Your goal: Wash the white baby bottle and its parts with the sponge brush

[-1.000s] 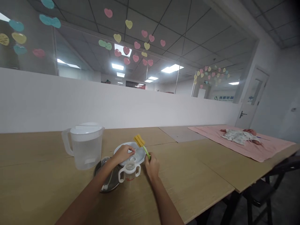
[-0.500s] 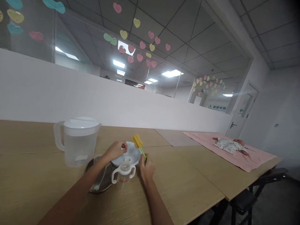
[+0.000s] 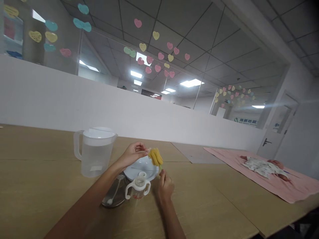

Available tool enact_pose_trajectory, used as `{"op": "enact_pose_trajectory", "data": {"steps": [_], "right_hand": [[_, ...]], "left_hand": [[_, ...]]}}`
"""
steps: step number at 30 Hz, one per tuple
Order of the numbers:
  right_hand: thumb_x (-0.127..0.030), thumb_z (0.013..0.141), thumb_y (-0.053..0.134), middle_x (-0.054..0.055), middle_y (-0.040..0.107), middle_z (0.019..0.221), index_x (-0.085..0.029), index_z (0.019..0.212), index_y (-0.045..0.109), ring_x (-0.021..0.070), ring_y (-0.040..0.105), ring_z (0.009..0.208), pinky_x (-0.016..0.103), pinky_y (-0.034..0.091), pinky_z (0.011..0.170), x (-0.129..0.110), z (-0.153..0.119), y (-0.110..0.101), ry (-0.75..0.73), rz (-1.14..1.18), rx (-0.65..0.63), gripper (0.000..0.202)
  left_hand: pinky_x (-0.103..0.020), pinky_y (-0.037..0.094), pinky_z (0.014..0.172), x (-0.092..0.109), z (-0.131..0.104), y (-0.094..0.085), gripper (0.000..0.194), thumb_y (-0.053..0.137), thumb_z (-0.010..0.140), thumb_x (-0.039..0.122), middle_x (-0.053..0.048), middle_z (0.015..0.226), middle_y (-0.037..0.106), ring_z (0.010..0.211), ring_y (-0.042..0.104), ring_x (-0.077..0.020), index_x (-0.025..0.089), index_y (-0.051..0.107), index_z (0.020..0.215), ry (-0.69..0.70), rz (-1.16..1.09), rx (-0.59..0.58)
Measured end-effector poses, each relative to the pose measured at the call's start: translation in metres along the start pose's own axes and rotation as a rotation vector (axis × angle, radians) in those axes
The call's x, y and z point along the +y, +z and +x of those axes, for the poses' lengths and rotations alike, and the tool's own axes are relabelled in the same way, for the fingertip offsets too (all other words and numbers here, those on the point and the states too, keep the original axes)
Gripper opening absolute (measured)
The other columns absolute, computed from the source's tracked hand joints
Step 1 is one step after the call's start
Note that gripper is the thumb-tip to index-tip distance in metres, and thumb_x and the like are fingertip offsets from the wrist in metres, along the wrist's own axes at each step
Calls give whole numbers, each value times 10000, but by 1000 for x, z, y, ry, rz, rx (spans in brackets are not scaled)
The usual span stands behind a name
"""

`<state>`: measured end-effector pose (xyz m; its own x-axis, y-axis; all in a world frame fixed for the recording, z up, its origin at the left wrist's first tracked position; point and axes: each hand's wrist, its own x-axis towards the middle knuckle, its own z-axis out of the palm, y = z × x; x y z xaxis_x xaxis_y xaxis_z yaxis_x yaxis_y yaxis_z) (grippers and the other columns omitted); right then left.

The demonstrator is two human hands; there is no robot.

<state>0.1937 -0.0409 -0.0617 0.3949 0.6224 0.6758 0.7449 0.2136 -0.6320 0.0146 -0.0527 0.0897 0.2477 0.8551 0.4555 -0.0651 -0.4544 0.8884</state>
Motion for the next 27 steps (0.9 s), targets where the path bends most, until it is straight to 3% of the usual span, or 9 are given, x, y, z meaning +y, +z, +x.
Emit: {"op": "enact_pose_trajectory", "data": {"steps": [9,14,17,21,24,27], "right_hand": [[-580,896,165,68,656,631,-193,663,621,156,566,559,244,293,518,-3,1,0,-35,-42,-64,642],[-570,897,169,84,662,656,-177,684,631,163,576,599,242,313,552,1,-1,-4,-37,13,-85,642],[-590,881,171,96,667,673,-170,698,637,178,576,605,248,312,558,5,-2,-7,40,-4,-49,654],[-583,880,180,95,662,664,-170,715,643,187,567,610,251,295,555,8,-2,-9,32,-26,-54,641],[-576,879,187,93,656,646,-169,679,633,180,553,585,250,285,547,9,-3,-9,6,-38,-64,637],[-571,880,188,91,652,632,-167,658,629,175,548,580,249,281,545,10,-3,-9,-9,-49,-64,638]], "left_hand": [[-292,472,823,0,4,-9,376,641,658,395,-58,965,631,952,581,-190,165,570,948,46,225,15],[-278,459,754,9,-3,-20,373,476,756,311,-25,847,627,806,591,-166,179,558,1095,82,642,67],[-286,433,750,13,-10,-32,439,465,726,238,-41,798,658,793,590,-193,171,561,1148,-16,928,-4],[-264,427,753,4,-15,-50,318,518,643,197,-57,918,695,845,601,-209,195,689,912,-283,1019,-188],[-297,451,669,-14,-17,-63,137,599,491,124,-26,600,665,635,590,-207,175,675,592,-436,1014,-244],[-345,460,614,-35,-18,-73,113,612,403,48,-12,411,562,499,537,-194,158,593,413,-531,983,-281]]}}
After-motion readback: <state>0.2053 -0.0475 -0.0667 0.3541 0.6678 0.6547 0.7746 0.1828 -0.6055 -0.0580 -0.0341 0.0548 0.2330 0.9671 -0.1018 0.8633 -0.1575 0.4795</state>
